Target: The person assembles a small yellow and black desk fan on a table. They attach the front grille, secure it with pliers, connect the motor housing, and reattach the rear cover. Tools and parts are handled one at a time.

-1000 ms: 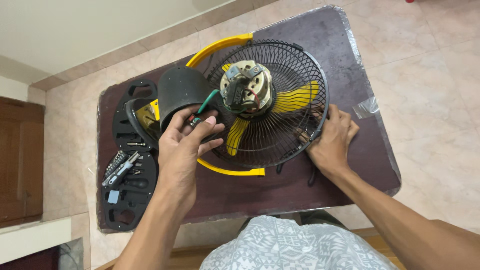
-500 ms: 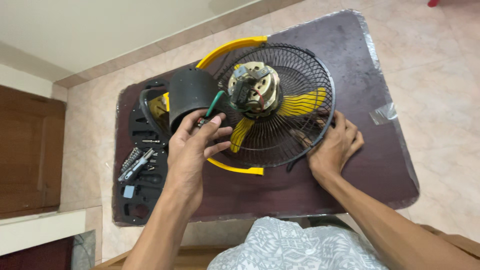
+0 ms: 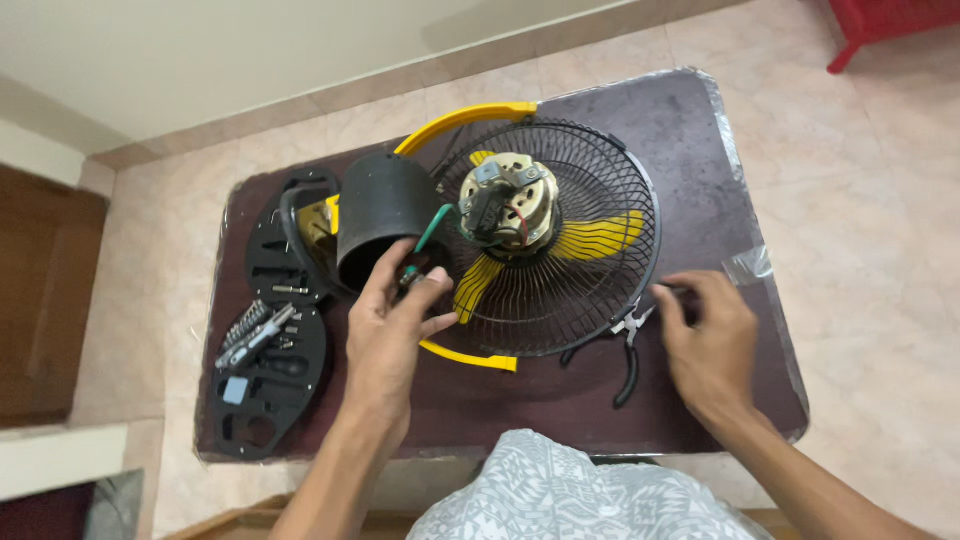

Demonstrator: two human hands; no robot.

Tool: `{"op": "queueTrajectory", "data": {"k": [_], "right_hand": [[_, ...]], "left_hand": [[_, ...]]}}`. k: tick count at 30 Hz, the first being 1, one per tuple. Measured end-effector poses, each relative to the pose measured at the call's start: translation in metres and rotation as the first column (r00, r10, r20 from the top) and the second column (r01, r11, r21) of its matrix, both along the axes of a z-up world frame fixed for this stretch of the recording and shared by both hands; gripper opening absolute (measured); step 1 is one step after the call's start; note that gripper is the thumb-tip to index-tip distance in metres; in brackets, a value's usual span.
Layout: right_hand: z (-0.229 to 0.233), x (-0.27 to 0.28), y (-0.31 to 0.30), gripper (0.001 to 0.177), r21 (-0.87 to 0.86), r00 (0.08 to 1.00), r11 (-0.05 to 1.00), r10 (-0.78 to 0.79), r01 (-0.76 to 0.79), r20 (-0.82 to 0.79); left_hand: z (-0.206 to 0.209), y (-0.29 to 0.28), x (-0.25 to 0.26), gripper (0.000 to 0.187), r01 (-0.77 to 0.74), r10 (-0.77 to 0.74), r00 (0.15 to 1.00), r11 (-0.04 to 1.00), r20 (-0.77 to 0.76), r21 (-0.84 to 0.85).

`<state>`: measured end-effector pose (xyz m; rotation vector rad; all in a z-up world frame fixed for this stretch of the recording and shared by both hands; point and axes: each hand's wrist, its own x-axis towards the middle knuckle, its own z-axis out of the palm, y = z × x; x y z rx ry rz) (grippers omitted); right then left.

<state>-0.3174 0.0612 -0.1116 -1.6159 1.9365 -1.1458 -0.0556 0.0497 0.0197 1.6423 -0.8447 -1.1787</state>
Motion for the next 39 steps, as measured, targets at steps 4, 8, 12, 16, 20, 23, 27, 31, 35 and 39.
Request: {"op": "queueTrajectory", "data": {"k": [4, 8, 12, 16, 20, 23, 27, 31, 35, 39], "right_hand": [[0.060, 0.006, 0.008, 0.018, -0.010, 0.997, 0.998, 0.070, -0.069, 0.031], [0.114, 0.060, 0.003, 0.020, -0.077, 0.905, 0.925, 0.380, -0.373, 0.193], [0.143, 0.132, -0.012, 0.019, -0.025, 0.755, 0.795, 0.585, -0.606, 0.296], [0.147, 0.211, -0.020, 0.018, -0.006, 0.604, 0.658, 0.694, -0.753, 0.392], [0.123, 0.287, -0.016, 0.019, -0.003, 0.483, 0.524, 0.788, -0.852, 0.383], [0.086, 0.344, -0.019, 0.020, 0.148, 0.536, 0.516, 0.809, -0.844, 0.242], [0.045, 0.390, -0.023, 0.028, 0.215, 0.471, 0.439, 0.873, -0.872, 0.128], [0.037, 0.397, -0.025, 0.033, 0.367, 0.497, 0.430, 0.861, -0.825, 0.110], [0.050, 0.370, -0.031, 0.025, 0.395, 0.542, 0.422, 0.796, -0.816, 0.270], [0.073, 0.351, -0.035, 0.025, 0.350, 0.544, 0.432, 0.762, -0.831, 0.352]], "left_hand": [[-0.008, 0.019, 0.004, 0.062, 0.065, -0.064, 0.977, 0.998, 0.201, 0.003], [-0.010, 0.036, 0.016, 0.050, 0.015, -0.009, 0.912, 1.000, 0.410, -0.012], [-0.015, 0.050, 0.051, 0.030, -0.025, 0.071, 0.962, 0.985, 0.265, -0.172], [-0.032, 0.070, 0.105, 0.025, -0.139, 0.147, 0.986, 0.985, 0.081, -0.103], [-0.057, 0.096, 0.155, 0.024, -0.284, 0.290, 0.957, 0.948, 0.019, -0.145], [-0.076, 0.105, 0.183, 0.024, -0.437, 0.437, 0.900, 0.899, -0.012, -0.039], [-0.093, 0.112, 0.220, 0.025, -0.502, 0.507, 0.862, 0.858, -0.012, 0.110], [-0.101, 0.111, 0.242, 0.027, -0.491, 0.495, 0.868, 0.867, -0.035, 0.086], [-0.100, 0.090, 0.248, 0.026, -0.407, 0.413, 0.908, 0.909, -0.074, 0.087], [-0.088, 0.063, 0.240, 0.026, -0.230, 0.233, 0.959, 0.973, -0.163, 0.037]]}}
